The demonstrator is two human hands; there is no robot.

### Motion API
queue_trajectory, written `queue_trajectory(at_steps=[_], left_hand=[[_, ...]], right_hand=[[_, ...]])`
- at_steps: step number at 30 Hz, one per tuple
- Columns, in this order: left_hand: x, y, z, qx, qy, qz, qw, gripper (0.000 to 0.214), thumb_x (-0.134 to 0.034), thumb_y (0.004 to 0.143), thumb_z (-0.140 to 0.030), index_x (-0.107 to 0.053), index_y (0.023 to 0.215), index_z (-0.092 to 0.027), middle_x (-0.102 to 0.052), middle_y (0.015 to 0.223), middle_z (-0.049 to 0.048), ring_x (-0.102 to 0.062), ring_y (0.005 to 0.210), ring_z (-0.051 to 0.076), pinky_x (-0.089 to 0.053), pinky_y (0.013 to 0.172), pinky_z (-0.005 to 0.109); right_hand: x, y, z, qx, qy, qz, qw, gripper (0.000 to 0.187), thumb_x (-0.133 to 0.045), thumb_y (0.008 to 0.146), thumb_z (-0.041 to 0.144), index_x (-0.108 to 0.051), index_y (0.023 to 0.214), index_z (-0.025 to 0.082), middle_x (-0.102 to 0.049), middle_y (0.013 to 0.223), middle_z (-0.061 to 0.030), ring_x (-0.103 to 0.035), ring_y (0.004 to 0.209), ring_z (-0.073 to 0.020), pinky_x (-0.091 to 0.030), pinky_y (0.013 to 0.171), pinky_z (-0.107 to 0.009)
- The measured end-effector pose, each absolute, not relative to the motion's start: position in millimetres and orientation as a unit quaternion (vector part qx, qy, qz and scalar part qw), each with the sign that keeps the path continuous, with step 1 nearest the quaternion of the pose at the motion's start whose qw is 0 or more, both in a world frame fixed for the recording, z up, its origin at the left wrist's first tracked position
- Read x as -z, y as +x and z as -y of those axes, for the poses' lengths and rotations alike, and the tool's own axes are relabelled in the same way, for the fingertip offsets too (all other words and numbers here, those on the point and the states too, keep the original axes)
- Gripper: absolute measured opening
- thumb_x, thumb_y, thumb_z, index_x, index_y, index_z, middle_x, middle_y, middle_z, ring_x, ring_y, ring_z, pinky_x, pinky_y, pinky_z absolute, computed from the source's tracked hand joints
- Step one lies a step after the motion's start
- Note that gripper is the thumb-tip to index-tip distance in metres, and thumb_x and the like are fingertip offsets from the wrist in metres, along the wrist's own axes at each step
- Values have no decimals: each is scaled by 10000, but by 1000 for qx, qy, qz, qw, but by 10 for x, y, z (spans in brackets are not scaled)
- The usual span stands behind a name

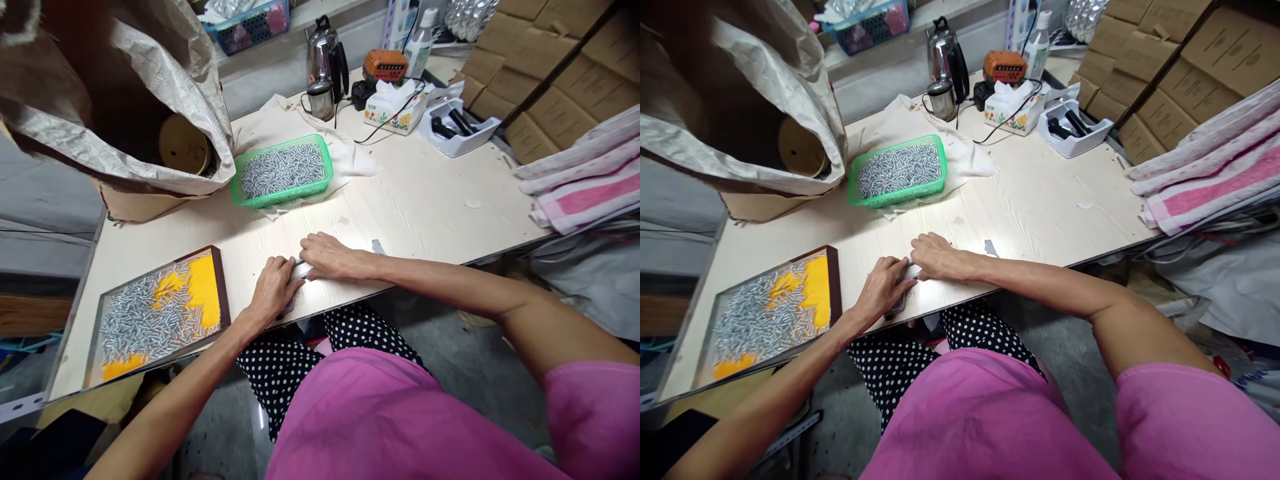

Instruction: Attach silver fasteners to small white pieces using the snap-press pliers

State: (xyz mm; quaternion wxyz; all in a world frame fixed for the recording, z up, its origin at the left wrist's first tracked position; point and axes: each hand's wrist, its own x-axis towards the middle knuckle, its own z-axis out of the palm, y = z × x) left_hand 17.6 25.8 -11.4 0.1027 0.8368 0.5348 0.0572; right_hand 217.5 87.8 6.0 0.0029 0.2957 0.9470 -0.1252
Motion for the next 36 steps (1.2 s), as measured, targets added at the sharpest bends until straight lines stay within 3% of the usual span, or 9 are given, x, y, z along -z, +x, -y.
queue_trajectory(at_steps=[4,8,13,16,19,24,29,33,36], left_hand=[[118,204,-262,-66,834,-536,111,178,-581,966,-309,-700,1037,-197,-635,913,75,-566,926,250,-504,814,374],[118,191,-301,-56,833,-541,106,197,-577,966,-307,-696,1070,-190,-654,935,85,-580,949,262,-518,835,393],[183,274,-90,-100,820,-561,55,421,-576,968,-312,-548,1362,-166,-625,1330,176,-568,1224,329,-482,1041,522],[277,436,169,-135,833,-535,41,479,-525,1000,-316,-464,1452,-169,-534,1486,189,-444,1424,345,-376,1166,567],[359,602,353,-142,842,-515,71,537,-498,1015,-362,-401,1506,-167,-475,1551,190,-346,1499,347,-335,1194,590],[362,698,401,-146,830,-522,131,532,-479,1022,-426,-415,1502,-208,-504,1533,170,-368,1494,328,-279,1218,616],[322,674,369,-161,825,-519,155,542,-508,1008,-451,-456,1466,-166,-495,1532,191,-352,1499,349,-240,1229,630],[385,676,378,-175,819,-519,168,543,-532,991,-478,-511,1415,-140,-578,1437,214,-491,1399,370,-366,1169,609],[435,680,398,-166,807,-537,181,525,-538,987,-476,-555,1372,-120,-659,1321,215,-590,1290,384,-462,1093,578]], right_hand=[[71,2134,-794,142,293,-946,-13,202,-604,990,286,-697,1015,109,-671,993,-115,-558,975,-224,-380,833,-347],[141,2159,-809,130,299,-944,-36,230,-613,986,321,-687,1031,109,-661,1026,-123,-547,1002,-237,-383,831,-348],[87,2278,-1088,132,264,-954,-47,451,-661,932,513,-669,1153,120,-635,1151,-153,-543,1003,-261,-387,815,-353],[39,2273,-1196,153,287,-945,-36,327,-544,1019,406,-673,1169,146,-654,1140,-139,-562,972,-239,-363,788,-341],[59,2172,-1211,125,317,-939,-42,214,-573,999,278,-671,1144,155,-656,1164,-122,-553,1030,-242,-329,788,-340],[134,1980,-1378,54,293,-954,-35,160,-547,996,218,-678,1067,159,-679,1116,-99,-524,1055,-244,-278,856,-375],[18,1821,-1355,27,300,-953,-35,219,-491,1014,185,-695,1091,161,-672,1108,-108,-511,1046,-253,-270,850,-396],[-38,1539,-965,59,129,-989,-50,146,-616,975,296,-735,1055,267,-631,1192,-75,-471,1072,-259,-275,762,-360],[0,1308,-757,66,25,-997,-38,107,-667,945,292,-752,893,254,-644,1132,-69,-448,1079,-265,-277,760,-363]])
